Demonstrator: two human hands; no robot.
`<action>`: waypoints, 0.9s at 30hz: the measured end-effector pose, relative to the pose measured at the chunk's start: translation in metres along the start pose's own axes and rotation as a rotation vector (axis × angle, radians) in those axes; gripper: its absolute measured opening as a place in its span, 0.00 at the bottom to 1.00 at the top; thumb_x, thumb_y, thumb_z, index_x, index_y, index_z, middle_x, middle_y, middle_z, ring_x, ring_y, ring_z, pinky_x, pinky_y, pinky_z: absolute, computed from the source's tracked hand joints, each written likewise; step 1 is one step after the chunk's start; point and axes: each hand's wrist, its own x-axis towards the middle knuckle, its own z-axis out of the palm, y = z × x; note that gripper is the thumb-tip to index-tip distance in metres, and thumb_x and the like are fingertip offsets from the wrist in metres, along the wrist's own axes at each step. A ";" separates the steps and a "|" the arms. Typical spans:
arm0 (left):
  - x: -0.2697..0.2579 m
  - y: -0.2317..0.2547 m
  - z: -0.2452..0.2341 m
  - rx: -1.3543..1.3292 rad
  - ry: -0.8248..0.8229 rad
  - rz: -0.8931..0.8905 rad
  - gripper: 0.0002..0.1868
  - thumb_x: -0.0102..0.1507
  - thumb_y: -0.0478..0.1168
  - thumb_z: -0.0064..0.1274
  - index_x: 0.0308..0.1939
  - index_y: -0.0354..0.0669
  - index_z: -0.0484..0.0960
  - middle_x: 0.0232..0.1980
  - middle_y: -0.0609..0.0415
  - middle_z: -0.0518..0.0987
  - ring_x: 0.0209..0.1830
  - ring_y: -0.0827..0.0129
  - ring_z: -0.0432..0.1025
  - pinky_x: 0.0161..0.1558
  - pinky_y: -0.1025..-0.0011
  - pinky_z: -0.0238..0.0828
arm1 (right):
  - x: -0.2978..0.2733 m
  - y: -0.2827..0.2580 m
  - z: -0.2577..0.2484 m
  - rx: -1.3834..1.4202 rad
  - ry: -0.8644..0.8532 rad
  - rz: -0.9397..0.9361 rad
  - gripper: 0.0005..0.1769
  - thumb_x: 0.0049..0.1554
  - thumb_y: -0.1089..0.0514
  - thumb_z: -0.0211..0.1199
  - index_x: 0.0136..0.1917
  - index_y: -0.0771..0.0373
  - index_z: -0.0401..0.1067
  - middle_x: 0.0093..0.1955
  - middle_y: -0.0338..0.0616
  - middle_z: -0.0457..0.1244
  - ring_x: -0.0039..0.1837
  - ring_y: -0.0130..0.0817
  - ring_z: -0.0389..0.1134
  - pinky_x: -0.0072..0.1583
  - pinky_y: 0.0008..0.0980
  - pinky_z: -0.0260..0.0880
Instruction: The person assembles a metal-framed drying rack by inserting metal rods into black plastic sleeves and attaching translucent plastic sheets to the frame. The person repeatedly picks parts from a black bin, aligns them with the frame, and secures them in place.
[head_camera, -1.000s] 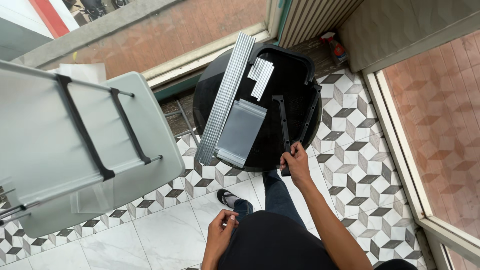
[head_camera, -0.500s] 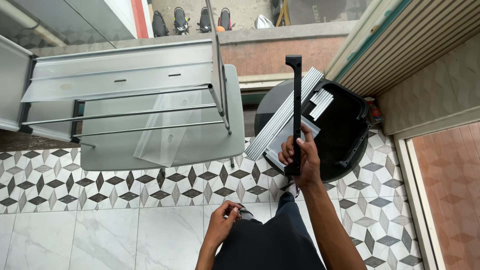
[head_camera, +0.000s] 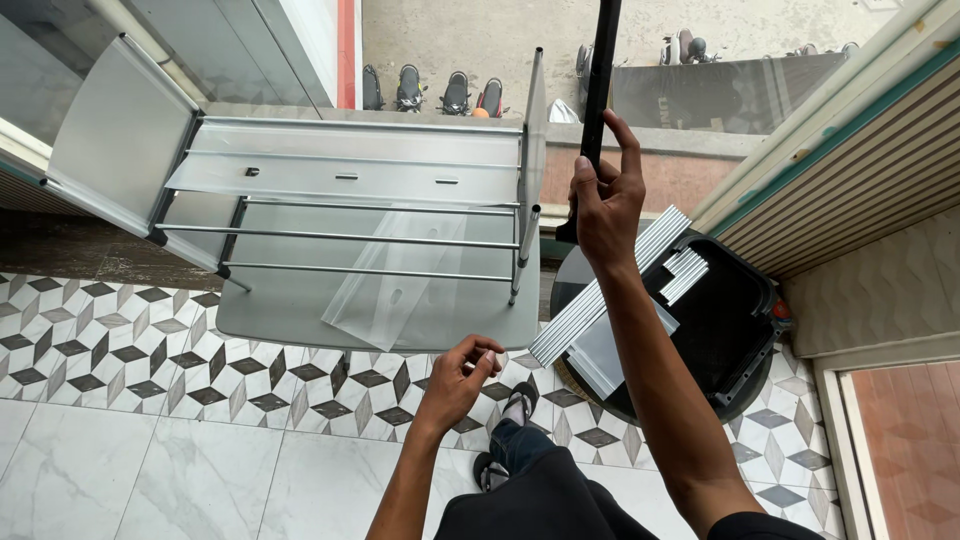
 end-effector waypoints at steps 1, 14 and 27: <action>0.011 0.011 -0.003 0.004 0.002 0.038 0.12 0.68 0.43 0.47 0.47 0.42 0.83 0.34 0.55 0.85 0.37 0.72 0.81 0.40 0.71 0.77 | 0.007 0.005 0.005 -0.070 -0.007 -0.051 0.31 0.70 0.59 0.55 0.83 0.57 0.50 0.31 0.33 0.59 0.32 0.21 0.58 0.37 0.25 0.60; 0.136 0.088 -0.006 0.008 0.106 0.470 0.17 0.67 0.44 0.56 0.58 0.44 0.81 0.47 0.54 0.81 0.44 0.69 0.80 0.37 0.74 0.78 | 0.029 0.024 0.038 -0.316 -0.019 -0.052 0.31 0.68 0.60 0.56 0.81 0.56 0.52 0.32 0.33 0.61 0.31 0.18 0.58 0.34 0.26 0.54; 0.172 0.075 -0.016 -0.184 -0.089 0.455 0.10 0.62 0.40 0.65 0.44 0.40 0.88 0.45 0.53 0.84 0.35 0.74 0.77 0.34 0.77 0.74 | 0.041 -0.015 0.051 -0.627 -0.014 0.253 0.31 0.63 0.59 0.55 0.78 0.61 0.57 0.28 0.42 0.65 0.26 0.24 0.61 0.29 0.30 0.57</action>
